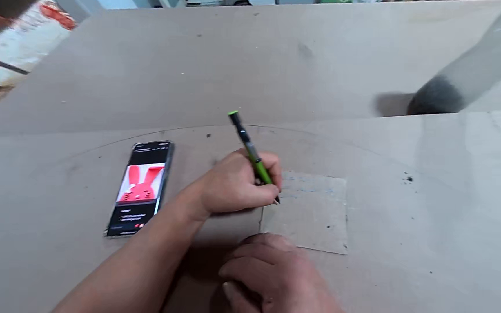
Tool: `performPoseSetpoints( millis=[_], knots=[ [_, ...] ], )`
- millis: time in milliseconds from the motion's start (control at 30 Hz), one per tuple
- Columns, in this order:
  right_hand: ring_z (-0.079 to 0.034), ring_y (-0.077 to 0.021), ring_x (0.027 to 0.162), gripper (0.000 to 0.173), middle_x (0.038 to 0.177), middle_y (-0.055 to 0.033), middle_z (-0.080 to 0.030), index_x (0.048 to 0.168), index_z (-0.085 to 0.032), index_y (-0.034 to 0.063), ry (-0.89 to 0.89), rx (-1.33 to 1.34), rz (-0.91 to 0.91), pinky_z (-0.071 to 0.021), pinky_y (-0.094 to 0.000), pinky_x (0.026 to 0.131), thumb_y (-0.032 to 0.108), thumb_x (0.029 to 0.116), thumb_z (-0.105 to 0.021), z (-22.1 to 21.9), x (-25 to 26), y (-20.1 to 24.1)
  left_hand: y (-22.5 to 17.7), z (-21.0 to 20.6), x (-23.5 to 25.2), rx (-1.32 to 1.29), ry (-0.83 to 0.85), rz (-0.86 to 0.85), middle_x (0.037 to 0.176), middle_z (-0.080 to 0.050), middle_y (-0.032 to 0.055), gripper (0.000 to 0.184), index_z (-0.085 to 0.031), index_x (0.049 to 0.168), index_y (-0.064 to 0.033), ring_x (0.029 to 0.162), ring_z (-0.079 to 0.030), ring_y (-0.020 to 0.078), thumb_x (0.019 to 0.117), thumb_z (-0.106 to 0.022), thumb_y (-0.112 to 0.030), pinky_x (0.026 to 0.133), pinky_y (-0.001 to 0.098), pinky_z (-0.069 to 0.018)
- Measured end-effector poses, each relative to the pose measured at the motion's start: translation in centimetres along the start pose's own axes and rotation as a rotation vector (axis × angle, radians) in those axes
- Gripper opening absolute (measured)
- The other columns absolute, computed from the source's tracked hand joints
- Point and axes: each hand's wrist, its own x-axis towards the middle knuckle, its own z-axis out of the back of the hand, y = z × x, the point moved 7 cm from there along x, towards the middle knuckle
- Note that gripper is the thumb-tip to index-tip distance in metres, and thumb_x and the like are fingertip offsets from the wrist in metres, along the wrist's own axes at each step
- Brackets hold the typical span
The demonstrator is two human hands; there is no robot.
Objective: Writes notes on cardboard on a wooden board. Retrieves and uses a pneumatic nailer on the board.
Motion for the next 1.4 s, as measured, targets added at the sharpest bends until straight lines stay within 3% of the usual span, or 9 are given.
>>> performPoseSetpoints(
  millis=[233,400,533,767,933,1167,1400],
  knots=[
    [-0.068,-0.0161,0.115,0.017,0.108,-0.0010,-0.077,0.102,-0.078,0.0108,-0.054,0.032,0.041,-0.0523,-0.0332,0.104,0.018,0.1006,-0.062,0.23,0.00,0.10,0.00,-0.30,0.09,-0.022,0.035,0.007,0.064,-0.062,-0.0061,0.005,-0.063,0.070,-0.0199,0.051,-0.054,0.0038,0.0749,-0.064,-0.018,0.040,0.0220,-0.0385],
    [-0.067,-0.0160,0.116,0.018,0.110,-0.0015,-0.077,0.103,-0.078,0.0101,-0.052,0.064,0.030,-0.0518,-0.0328,0.104,0.018,0.1011,-0.062,0.31,0.06,0.00,0.08,-0.42,0.07,-0.027,0.093,0.029,0.069,-0.066,-0.0058,0.005,-0.067,0.072,-0.0200,0.054,-0.058,0.0047,0.0746,-0.064,-0.017,0.043,0.0226,-0.0428],
    [-0.067,-0.0163,0.116,0.018,0.111,-0.0018,-0.077,0.104,-0.078,0.0097,-0.049,0.091,0.016,-0.0524,-0.0337,0.103,0.017,0.1009,-0.062,0.35,0.12,-0.06,0.05,-0.48,0.11,-0.024,0.084,0.026,0.065,-0.063,-0.0055,0.006,-0.064,0.070,-0.0197,0.052,-0.055,0.0044,0.0741,-0.065,-0.016,0.041,0.0223,-0.0392],
    [-0.067,-0.0165,0.116,0.018,0.112,-0.0023,-0.076,0.105,-0.078,0.0092,-0.043,0.101,0.009,-0.0518,-0.0330,0.104,0.017,0.1008,-0.062,0.44,0.11,-0.02,0.04,-0.65,0.08,-0.054,0.124,0.020,0.066,-0.063,-0.0049,0.006,-0.063,0.069,-0.0184,0.053,-0.055,0.0049,0.0738,-0.064,-0.015,0.042,0.0224,-0.0403],
    [-0.067,-0.0162,0.116,0.018,0.111,-0.0019,-0.076,0.105,-0.078,0.0096,-0.047,0.099,0.013,-0.0523,-0.0333,0.103,0.017,0.1012,-0.062,0.39,0.04,-0.06,-0.01,-0.69,0.06,-0.026,0.037,0.015,0.064,-0.062,-0.0055,0.007,-0.062,0.069,-0.0189,0.050,-0.052,0.0042,0.0736,-0.065,-0.015,0.040,0.0217,-0.0367],
    [-0.067,-0.0155,0.117,0.018,0.112,-0.0015,-0.076,0.105,-0.078,0.0098,-0.039,0.095,0.008,-0.0520,-0.0330,0.104,0.018,0.1015,-0.061,0.35,0.09,-0.04,-0.14,-0.81,-0.12,-0.031,0.121,0.024,0.065,-0.063,-0.0050,0.006,-0.065,0.070,-0.0182,0.051,-0.054,0.0048,0.0751,-0.066,-0.015,0.041,0.0224,-0.0399],
    [-0.067,-0.0155,0.117,0.019,0.112,-0.0018,-0.076,0.105,-0.077,0.0095,-0.049,0.098,0.019,-0.0518,-0.0327,0.104,0.018,0.1018,-0.060,0.38,-0.03,-0.07,-0.11,-0.90,0.05,0.001,0.063,0.020,0.065,-0.062,-0.0062,0.006,-0.065,0.072,-0.0186,0.050,-0.053,0.0037,0.0756,-0.066,-0.014,0.040,0.0210,-0.0382]
  ],
)
